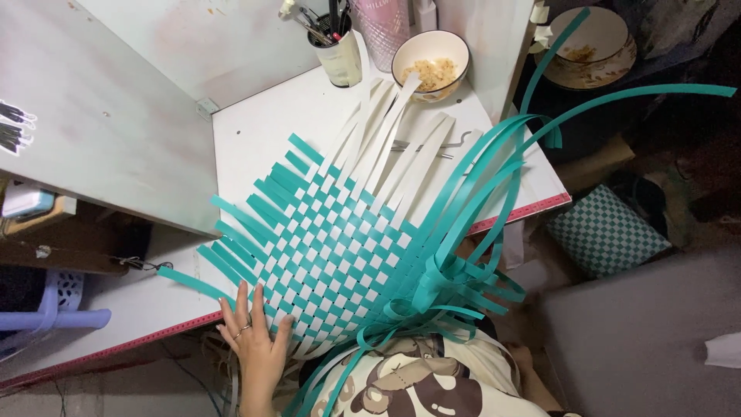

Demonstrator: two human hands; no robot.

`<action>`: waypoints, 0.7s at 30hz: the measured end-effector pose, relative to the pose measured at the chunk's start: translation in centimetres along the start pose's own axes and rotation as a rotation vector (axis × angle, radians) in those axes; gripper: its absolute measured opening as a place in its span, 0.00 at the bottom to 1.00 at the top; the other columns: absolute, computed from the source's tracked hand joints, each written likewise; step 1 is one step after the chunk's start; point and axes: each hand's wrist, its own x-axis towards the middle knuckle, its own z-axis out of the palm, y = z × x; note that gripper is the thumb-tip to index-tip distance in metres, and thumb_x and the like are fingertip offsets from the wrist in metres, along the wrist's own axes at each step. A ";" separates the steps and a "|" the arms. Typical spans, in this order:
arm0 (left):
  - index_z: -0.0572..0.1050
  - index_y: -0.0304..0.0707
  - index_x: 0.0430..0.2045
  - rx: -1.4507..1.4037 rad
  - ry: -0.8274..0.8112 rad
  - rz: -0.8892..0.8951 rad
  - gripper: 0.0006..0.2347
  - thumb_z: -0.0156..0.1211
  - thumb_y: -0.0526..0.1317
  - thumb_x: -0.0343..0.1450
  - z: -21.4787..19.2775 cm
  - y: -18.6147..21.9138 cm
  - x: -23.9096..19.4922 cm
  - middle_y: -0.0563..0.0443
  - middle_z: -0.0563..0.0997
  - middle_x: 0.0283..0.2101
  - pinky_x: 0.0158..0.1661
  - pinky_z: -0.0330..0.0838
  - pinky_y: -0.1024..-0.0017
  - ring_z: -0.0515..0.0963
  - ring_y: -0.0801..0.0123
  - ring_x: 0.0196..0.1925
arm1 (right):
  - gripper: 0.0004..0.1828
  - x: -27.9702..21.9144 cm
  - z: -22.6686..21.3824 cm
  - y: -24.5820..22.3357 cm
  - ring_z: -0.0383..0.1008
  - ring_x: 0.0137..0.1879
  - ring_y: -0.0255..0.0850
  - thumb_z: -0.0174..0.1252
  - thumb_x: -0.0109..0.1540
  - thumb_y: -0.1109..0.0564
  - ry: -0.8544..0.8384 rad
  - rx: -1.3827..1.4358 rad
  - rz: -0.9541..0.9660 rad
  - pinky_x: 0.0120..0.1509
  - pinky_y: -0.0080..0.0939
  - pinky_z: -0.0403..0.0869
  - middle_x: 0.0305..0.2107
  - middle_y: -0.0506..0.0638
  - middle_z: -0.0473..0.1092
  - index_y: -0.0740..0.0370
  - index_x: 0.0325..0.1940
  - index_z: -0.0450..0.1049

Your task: Weaving teal and white plastic strips together to create a basket or bag.

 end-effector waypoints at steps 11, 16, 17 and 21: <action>0.52 0.52 0.65 0.014 0.018 0.002 0.30 0.43 0.57 0.67 0.6 -0.6 0.1 0.57 0.42 0.72 0.61 0.24 0.38 0.28 0.52 0.74 | 0.25 -1.3 -0.8 -1.0 0.73 0.46 0.50 0.53 0.54 0.49 0.006 0.105 -0.047 0.45 0.43 0.68 0.44 0.60 0.75 0.65 0.48 0.80; 0.52 0.52 0.64 0.018 0.012 -0.023 0.30 0.42 0.58 0.67 0.7 -0.5 0.1 0.57 0.42 0.72 0.61 0.24 0.38 0.28 0.52 0.74 | 0.33 4.2 -2.0 -0.1 0.72 0.53 0.58 0.49 0.55 0.40 0.183 -0.121 -0.175 0.52 0.52 0.69 0.48 0.64 0.73 0.66 0.51 0.77; 0.53 0.53 0.64 0.027 0.001 -0.034 0.30 0.43 0.57 0.67 0.8 -0.6 0.3 0.58 0.42 0.72 0.61 0.25 0.37 0.29 0.52 0.74 | 0.36 6.1 -2.2 0.1 0.71 0.56 0.63 0.50 0.55 0.36 0.271 -0.102 -0.228 0.55 0.54 0.69 0.48 0.68 0.72 0.69 0.53 0.75; 0.54 0.53 0.64 0.035 -0.004 -0.055 0.29 0.44 0.55 0.67 0.8 -0.5 0.3 0.57 0.43 0.72 0.61 0.24 0.38 0.29 0.53 0.74 | 0.27 4.2 -4.7 -5.1 0.73 0.48 0.57 0.54 0.56 0.43 0.361 0.253 -0.467 0.48 0.53 0.68 0.36 0.68 0.74 0.73 0.42 0.75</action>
